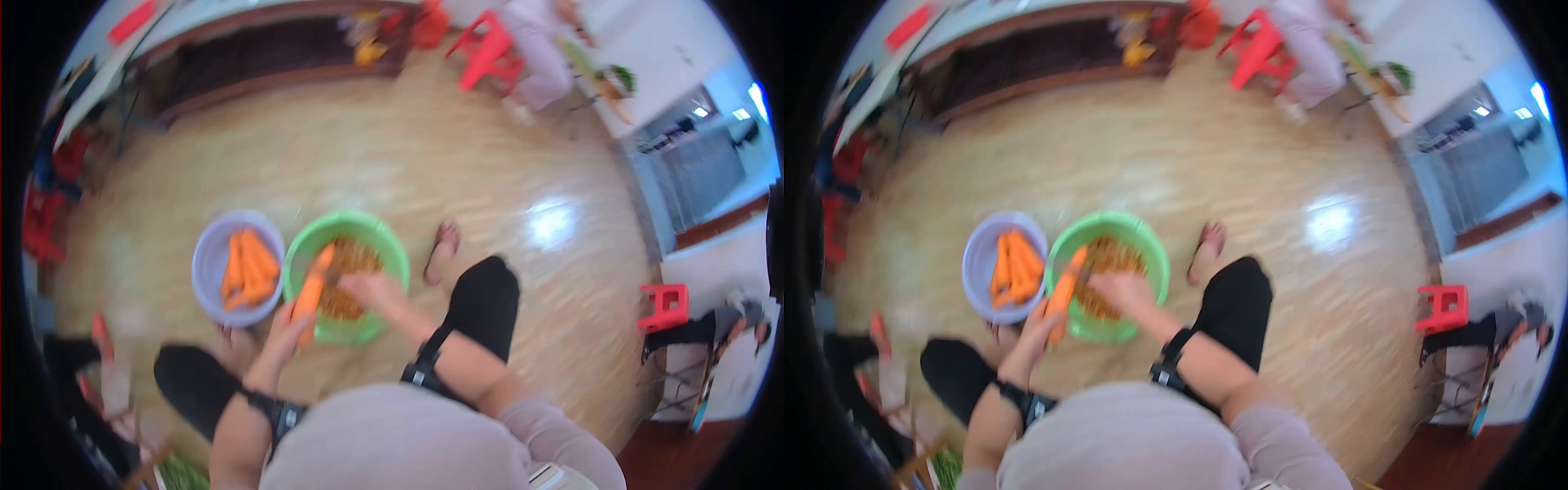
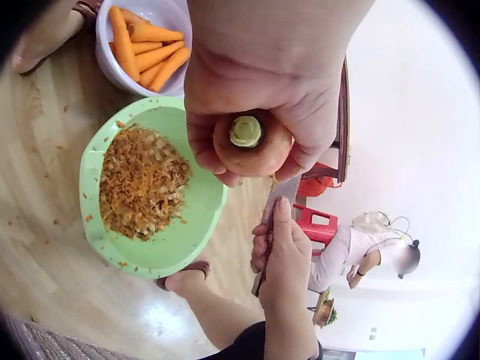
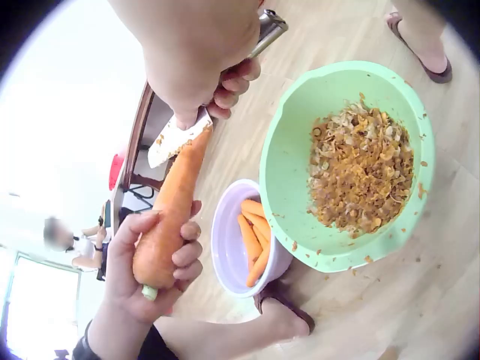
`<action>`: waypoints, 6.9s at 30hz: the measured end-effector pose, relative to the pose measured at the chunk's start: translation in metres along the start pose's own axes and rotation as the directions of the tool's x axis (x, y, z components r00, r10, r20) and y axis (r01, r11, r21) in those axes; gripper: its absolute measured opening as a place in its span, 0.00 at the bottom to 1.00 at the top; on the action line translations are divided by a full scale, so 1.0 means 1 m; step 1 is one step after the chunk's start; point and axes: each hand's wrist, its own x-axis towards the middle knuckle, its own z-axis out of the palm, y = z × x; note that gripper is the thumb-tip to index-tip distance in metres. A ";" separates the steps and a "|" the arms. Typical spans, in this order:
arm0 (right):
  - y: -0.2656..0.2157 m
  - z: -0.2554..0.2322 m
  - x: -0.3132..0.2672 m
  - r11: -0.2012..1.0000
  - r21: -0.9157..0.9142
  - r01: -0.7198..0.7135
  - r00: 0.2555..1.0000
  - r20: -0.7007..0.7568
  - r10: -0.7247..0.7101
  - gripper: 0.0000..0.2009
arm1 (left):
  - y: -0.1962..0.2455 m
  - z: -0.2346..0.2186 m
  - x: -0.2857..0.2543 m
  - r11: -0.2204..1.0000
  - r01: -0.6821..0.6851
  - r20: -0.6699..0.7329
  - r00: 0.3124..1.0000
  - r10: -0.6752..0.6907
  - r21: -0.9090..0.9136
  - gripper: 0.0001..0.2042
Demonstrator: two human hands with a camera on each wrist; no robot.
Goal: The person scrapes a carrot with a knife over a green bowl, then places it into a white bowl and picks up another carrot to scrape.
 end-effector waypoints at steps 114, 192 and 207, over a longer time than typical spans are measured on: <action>0.009 -0.011 0.007 0.984 -0.176 -0.027 1.000 0.004 0.028 0.21 | 0.025 0.007 -0.007 0.979 0.170 0.105 0.982 -0.158 -0.110 0.18; 0.014 -0.014 0.008 0.970 -0.179 -0.161 0.987 -0.036 0.157 0.22 | 0.014 0.009 -0.002 0.990 0.109 0.019 0.994 -0.111 0.091 0.28; 0.042 -0.010 0.012 0.916 -0.334 -0.221 0.973 -0.014 0.229 0.23 | 0.009 0.012 -0.006 0.978 0.057 0.019 0.998 -0.062 0.199 0.28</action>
